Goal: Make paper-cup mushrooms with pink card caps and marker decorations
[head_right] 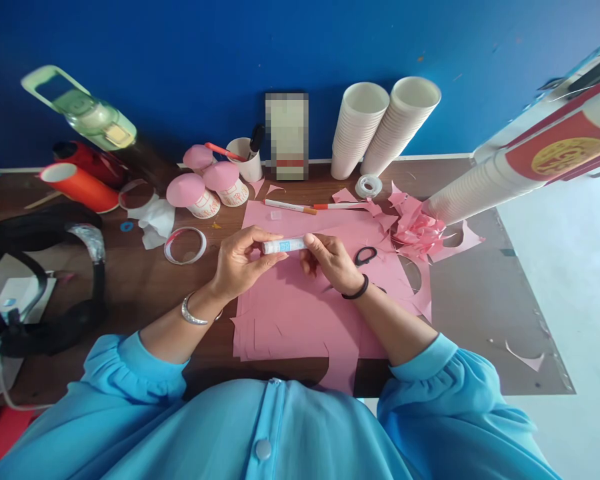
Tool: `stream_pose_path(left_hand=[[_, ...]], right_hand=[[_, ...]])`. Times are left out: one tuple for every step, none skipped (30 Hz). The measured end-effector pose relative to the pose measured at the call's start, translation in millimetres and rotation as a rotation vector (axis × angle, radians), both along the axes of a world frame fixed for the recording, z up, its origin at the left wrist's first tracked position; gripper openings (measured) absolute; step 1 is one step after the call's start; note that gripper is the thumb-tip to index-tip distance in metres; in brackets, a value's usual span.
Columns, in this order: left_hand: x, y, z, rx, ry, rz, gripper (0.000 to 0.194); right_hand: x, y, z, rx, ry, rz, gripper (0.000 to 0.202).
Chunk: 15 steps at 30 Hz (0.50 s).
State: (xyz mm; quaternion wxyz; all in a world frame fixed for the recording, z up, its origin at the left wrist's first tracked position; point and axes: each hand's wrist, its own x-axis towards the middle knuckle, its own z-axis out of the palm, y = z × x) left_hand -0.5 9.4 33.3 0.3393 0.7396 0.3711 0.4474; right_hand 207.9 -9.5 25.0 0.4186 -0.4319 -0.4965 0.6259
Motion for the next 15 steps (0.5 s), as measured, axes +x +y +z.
stream_pose_path(left_hand=[[-0.1,0.5,-0.2,-0.004,-0.004,0.003,0.025],[-0.3,1.0,-0.3,-0.016,-0.013,0.007,0.025],[-0.4,1.3,-0.4,-0.033,-0.022,0.009,0.026],[-0.5,1.5,-0.5,-0.052,-0.026,0.012,0.027],[-0.5,1.5,-0.7,-0.068,-0.025,0.015,0.028],[-0.5,1.2,-0.8,-0.078,-0.018,0.017,0.029],[-0.3,0.8,-0.9,-0.083,-0.01,0.017,0.029],[0.0,0.2,-0.9,-0.083,-0.004,0.016,0.029],[0.4,-0.5,-0.9,-0.082,-0.007,0.012,0.029],[0.9,-1.2,-0.7,-0.085,-0.015,0.005,0.028],[1.5,-1.8,-0.4,-0.092,-0.028,-0.006,0.028],[2.0,-2.2,0.1,-0.096,-0.04,-0.019,0.028],[2.5,-2.4,0.6,-0.097,-0.051,-0.035,0.028],[2.8,-2.5,1.1,-0.092,-0.061,-0.05,0.027],[3.0,-2.3,1.5,-0.084,-0.067,-0.063,0.027]], right_hand=[[-0.9,-0.4,1.0,0.003,-0.02,0.001,0.061],[-1.8,-0.7,1.8,0.017,-0.033,-0.007,0.062],[-2.6,-0.8,2.3,0.041,-0.035,-0.022,0.061],[-3.3,-0.8,2.4,0.071,-0.025,-0.041,0.057],[-4.0,-0.8,2.1,0.1,-0.008,-0.06,0.053],[-4.5,-0.8,1.4,0.122,0.009,-0.073,0.049],[-5.0,-0.9,0.5,0.136,0.017,-0.079,0.048],[-5.3,-1.1,-0.6,0.144,0.009,-0.081,0.047],[-5.5,-1.5,-1.7,0.151,-0.022,-0.086,0.047],[-5.6,-2.1,-2.6,0.161,-0.074,-0.094,0.049],[-5.5,-2.7,-3.4,0.173,-0.133,-0.105,0.051],[-5.3,-3.3,-4.0,0.183,-0.192,-0.116,0.055],[-4.9,-3.9,-4.4,0.19,-0.241,-0.123,0.058],[-4.5,-4.2,-4.7,0.194,-0.277,-0.123,0.062],[-4.0,-4.4,-4.9,0.192,-0.294,-0.118,0.065]])
